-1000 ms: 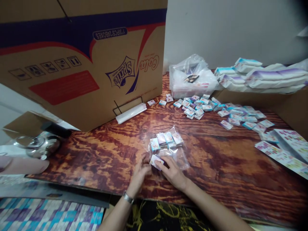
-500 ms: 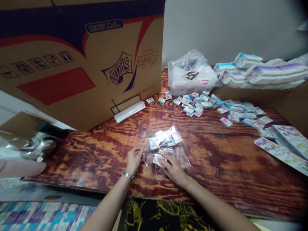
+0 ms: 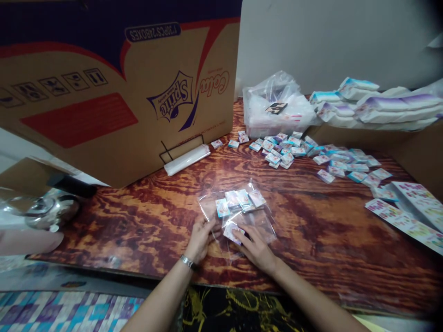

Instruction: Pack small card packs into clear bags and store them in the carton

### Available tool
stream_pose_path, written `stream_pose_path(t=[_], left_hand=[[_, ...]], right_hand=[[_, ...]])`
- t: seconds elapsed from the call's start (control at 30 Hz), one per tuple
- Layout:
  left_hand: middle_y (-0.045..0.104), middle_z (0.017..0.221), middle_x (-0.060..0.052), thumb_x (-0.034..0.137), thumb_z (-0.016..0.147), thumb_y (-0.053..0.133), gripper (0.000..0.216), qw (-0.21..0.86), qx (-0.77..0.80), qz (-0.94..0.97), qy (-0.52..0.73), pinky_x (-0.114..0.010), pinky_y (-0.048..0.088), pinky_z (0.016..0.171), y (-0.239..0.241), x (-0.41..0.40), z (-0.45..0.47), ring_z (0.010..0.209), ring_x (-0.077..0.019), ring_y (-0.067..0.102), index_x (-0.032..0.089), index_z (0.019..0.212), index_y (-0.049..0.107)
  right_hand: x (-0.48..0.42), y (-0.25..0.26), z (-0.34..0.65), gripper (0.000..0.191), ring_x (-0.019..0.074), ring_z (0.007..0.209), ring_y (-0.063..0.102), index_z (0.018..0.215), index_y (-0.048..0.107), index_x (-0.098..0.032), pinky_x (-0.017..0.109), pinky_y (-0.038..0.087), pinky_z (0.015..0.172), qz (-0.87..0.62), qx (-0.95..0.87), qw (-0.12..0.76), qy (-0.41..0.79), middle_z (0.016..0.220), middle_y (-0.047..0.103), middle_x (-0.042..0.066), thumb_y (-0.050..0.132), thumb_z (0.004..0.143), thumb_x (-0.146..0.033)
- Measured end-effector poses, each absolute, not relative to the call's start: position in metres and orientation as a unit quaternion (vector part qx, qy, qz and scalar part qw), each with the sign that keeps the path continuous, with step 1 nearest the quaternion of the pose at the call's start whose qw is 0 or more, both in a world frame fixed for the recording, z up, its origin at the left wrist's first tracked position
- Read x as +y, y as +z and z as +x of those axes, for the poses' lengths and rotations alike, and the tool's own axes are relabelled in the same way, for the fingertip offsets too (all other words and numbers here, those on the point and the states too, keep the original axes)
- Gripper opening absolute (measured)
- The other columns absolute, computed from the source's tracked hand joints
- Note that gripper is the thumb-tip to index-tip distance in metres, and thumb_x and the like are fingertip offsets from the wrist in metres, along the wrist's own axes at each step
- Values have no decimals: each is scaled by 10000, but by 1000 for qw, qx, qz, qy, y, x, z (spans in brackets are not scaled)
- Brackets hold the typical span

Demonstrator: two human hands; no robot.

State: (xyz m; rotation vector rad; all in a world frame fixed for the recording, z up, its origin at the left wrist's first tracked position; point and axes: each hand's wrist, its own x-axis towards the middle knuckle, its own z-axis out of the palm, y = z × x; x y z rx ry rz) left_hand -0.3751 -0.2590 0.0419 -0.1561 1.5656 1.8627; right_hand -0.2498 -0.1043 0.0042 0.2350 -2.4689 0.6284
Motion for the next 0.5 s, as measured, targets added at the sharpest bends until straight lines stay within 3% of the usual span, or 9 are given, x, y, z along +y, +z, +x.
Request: stream_pose_path(t=[0.1,0.23,0.4,0.5], left_hand=[[609,701,4,406,589,766,379,358,581,-68,728,-236,496,628,44,-250,-379,621,-97,599,151,775,556],[625,689,-5,393,573,770,363,365,573,-83,729,-219,482,601,42,-240,-382,586,-87,591,147,751,572],[650,776,-33,426,620,734,385,361,582,-79,724,-214,477,590,43,-241,-377,625,-100,609,151,836,574],[646,924,-58,455,690,682,448,344,597,-70,721,-256,504,644,48,-250,-367,729,-133,632,172,1004,537]], right_hand=[[-106,1,-249,392,231,1054,546,1260,499,-183,400,501,880,68,-925,282,245,1112,557,139,543,871,-196],[-106,0,-250,377,224,1032,558,1255,501,-186,391,509,870,51,-928,271,249,1106,559,134,529,881,-228],[-104,1,-247,378,222,1028,562,1249,507,-189,380,509,866,43,-927,273,253,1100,565,126,537,875,-235],[-103,4,-244,407,227,1055,551,1280,484,-199,383,501,876,36,-928,267,258,1127,558,127,532,876,-223]])
